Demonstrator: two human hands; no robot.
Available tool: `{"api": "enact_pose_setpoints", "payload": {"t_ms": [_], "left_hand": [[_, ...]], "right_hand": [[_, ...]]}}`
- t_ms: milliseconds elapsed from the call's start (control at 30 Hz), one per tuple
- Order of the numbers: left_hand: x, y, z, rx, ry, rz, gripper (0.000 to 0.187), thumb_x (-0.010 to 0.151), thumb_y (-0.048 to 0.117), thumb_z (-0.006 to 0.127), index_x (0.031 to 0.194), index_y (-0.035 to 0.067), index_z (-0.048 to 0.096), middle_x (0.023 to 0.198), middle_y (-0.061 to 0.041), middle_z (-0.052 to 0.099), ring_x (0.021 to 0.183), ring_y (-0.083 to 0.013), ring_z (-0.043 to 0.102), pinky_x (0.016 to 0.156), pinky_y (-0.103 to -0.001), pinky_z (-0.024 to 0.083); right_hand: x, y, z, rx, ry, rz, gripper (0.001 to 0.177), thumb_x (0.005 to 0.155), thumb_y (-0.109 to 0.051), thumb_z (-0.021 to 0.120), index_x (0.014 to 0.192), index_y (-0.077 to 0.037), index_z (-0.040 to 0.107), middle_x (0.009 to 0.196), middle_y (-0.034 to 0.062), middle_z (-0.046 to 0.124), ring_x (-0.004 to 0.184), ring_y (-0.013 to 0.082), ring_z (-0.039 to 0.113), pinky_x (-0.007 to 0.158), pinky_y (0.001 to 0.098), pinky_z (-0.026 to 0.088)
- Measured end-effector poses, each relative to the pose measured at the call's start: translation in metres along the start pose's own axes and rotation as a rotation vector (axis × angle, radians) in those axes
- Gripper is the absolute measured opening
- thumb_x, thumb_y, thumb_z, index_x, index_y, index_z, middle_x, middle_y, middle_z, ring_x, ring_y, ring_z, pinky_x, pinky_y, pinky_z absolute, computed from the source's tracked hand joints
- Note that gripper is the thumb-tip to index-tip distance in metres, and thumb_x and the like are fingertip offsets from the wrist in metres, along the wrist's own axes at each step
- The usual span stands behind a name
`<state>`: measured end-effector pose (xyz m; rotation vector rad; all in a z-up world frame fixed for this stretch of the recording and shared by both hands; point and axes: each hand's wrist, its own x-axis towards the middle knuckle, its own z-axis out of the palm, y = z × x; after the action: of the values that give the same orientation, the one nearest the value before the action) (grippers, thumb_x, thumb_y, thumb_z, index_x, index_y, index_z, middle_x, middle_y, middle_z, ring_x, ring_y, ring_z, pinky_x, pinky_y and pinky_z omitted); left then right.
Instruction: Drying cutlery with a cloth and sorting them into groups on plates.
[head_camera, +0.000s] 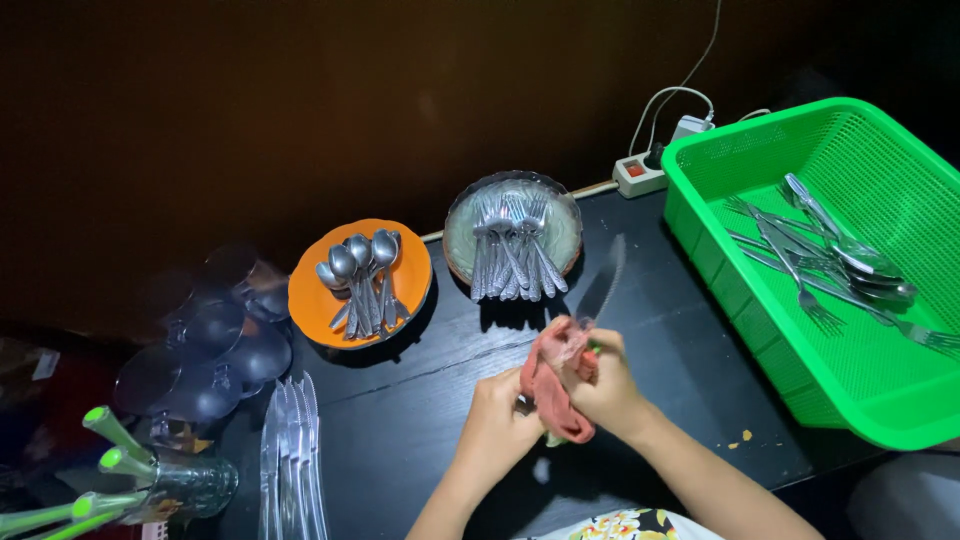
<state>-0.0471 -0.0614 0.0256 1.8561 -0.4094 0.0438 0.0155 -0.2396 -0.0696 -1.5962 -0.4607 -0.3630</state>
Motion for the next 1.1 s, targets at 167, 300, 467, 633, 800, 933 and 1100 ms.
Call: {"api": "enact_pose_setpoints", "payload": {"t_ms": [167,300,467,633,800,933,1100], "left_hand": [[-0.005,0.010,-0.006,0.139,0.023,-0.078,0.013,0.091,0.012,0.073,0.092,-0.001,0.069,0.064,-0.014,0.065,0.053,-0.0202,0.059,0.055,-0.033,0.048],[-0.006,-0.003,-0.007,0.131,0.033,0.031,0.013,0.097,0.013,0.066,0.100,0.000,0.068,0.067,-0.015,0.062,0.056,-0.0186,0.060,0.055,-0.034,0.047],[-0.011,0.000,-0.003,0.091,-0.060,-0.192,0.029,0.103,0.025,0.059,0.086,0.002,0.065,0.056,-0.013,0.060,0.049,-0.0202,0.059,0.051,-0.035,0.046],[-0.010,-0.008,-0.007,0.113,0.018,-0.081,0.034,0.103,0.028,0.058,0.082,0.002,0.062,0.064,-0.009,0.067,0.052,-0.0171,0.063,0.051,-0.034,0.047],[-0.015,-0.009,-0.002,0.109,-0.050,-0.184,0.033,0.103,0.028,0.058,0.085,0.001,0.062,0.063,-0.011,0.066,0.051,-0.0181,0.060,0.052,-0.034,0.047],[-0.013,-0.005,-0.002,0.113,-0.011,-0.126,0.030,0.103,0.027,0.059,0.087,0.001,0.064,0.065,-0.010,0.068,0.053,-0.0176,0.062,0.053,-0.035,0.048],[-0.011,-0.016,0.002,0.157,0.043,-0.114,0.025,0.103,0.025,0.060,0.096,0.003,0.069,0.062,-0.011,0.059,0.054,-0.0187,0.056,0.053,-0.036,0.045]], "right_hand": [[0.028,-0.047,-0.010,0.167,0.148,0.342,0.038,0.110,-0.029,0.060,0.097,0.006,0.071,0.084,0.0146,0.074,0.071,0.0165,0.071,0.065,0.0292,0.056],[0.003,-0.012,0.014,0.265,0.183,0.276,0.028,0.106,-0.027,0.059,0.109,0.000,0.063,0.093,0.0083,0.070,0.080,0.0128,0.066,0.070,0.0298,0.056],[0.054,-0.068,-0.019,0.397,0.304,0.323,0.028,0.103,-0.032,0.053,0.104,-0.006,0.062,0.089,0.0047,0.068,0.074,0.0130,0.066,0.065,0.0305,0.055],[0.024,-0.043,0.007,0.565,0.298,0.217,0.034,0.110,-0.037,0.053,0.108,-0.003,0.058,0.099,0.0081,0.065,0.087,0.0153,0.064,0.077,0.0298,0.054],[0.055,-0.051,-0.023,0.525,0.417,0.400,0.036,0.103,-0.041,0.053,0.111,-0.007,0.055,0.097,0.0055,0.063,0.082,0.0176,0.062,0.070,0.0345,0.054],[0.058,-0.031,-0.025,0.677,0.450,0.236,0.037,0.112,-0.042,0.054,0.111,-0.004,0.054,0.100,0.0073,0.064,0.087,0.0178,0.061,0.074,0.0336,0.052],[0.037,-0.010,0.000,0.575,0.511,0.433,0.034,0.104,-0.039,0.050,0.121,-0.010,0.057,0.106,0.0038,0.067,0.094,0.0141,0.064,0.083,0.0302,0.053]]}}
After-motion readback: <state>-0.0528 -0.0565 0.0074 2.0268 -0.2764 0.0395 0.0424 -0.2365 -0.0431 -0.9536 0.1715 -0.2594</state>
